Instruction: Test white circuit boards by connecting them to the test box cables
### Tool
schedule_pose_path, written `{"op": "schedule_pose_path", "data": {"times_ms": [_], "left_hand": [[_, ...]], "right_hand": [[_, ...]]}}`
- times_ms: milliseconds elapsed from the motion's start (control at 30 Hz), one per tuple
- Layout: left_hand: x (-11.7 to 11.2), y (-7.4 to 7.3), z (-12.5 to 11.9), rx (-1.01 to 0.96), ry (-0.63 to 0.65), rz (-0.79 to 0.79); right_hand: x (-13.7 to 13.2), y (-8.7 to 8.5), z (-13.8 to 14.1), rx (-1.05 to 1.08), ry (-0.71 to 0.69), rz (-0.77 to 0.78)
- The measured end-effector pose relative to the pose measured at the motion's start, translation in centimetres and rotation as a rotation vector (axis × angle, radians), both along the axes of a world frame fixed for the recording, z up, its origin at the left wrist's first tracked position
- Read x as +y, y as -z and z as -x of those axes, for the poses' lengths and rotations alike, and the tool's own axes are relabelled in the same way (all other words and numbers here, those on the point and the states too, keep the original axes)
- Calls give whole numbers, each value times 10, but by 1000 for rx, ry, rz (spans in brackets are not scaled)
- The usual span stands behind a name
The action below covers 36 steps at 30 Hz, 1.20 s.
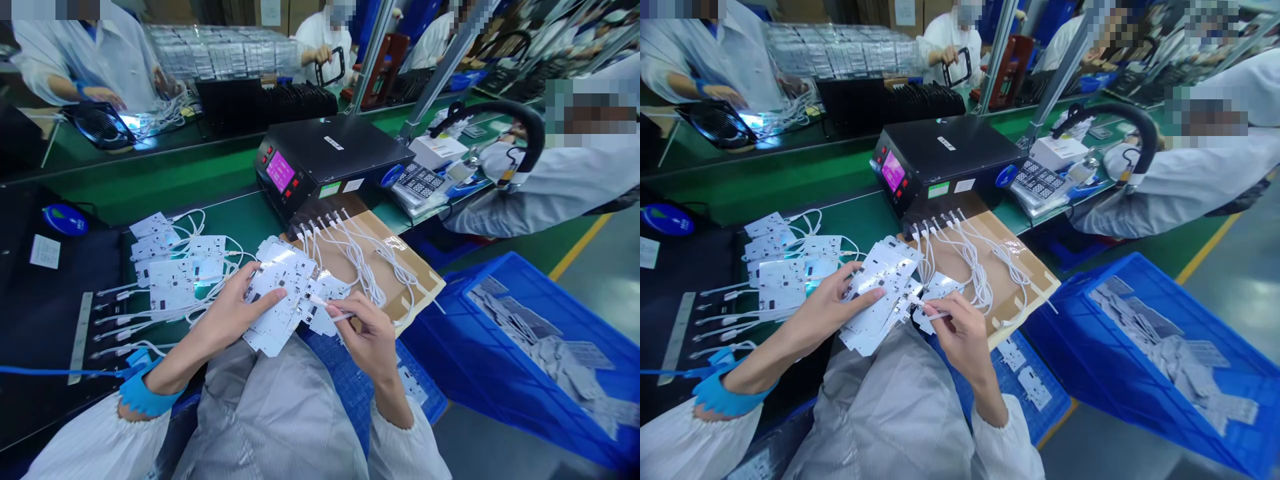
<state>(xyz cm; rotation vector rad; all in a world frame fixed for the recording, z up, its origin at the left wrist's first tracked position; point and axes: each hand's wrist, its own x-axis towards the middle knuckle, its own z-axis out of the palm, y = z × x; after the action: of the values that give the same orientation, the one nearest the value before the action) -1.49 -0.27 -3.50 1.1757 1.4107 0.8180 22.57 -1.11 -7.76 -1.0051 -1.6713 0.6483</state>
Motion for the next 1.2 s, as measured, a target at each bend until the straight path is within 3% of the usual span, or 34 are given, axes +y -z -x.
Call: {"op": "schedule_pose_path", "data": {"times_ms": [100,167,333,400,500,600,833,1000,1200], "left_hand": [[0,3,-1,40,-19,14],[1,5,-1,94,-39,4],[2,7,2,11,-11,44],[0,6,3,-12,17,75],[-6,2,1,-12,51,90],[-10,1,-4,-33,77,114],[-15,0,-16,29,124,68],[-19,1,-21,133,211,-18],[-22,6,-28,265,255,-37]], "right_hand": [[-1,4,4,21,25,32],[-2,5,4,44,18,137],[-1,2,-18,169,-248,723],[1,1,-31,268,-249,827],[8,1,-39,474,-129,764],[13,2,-34,494,-79,639],[12,-9,-7,237,-218,465],[14,-15,-2,-33,-189,212],[12,-12,2,-175,-165,48]]}}
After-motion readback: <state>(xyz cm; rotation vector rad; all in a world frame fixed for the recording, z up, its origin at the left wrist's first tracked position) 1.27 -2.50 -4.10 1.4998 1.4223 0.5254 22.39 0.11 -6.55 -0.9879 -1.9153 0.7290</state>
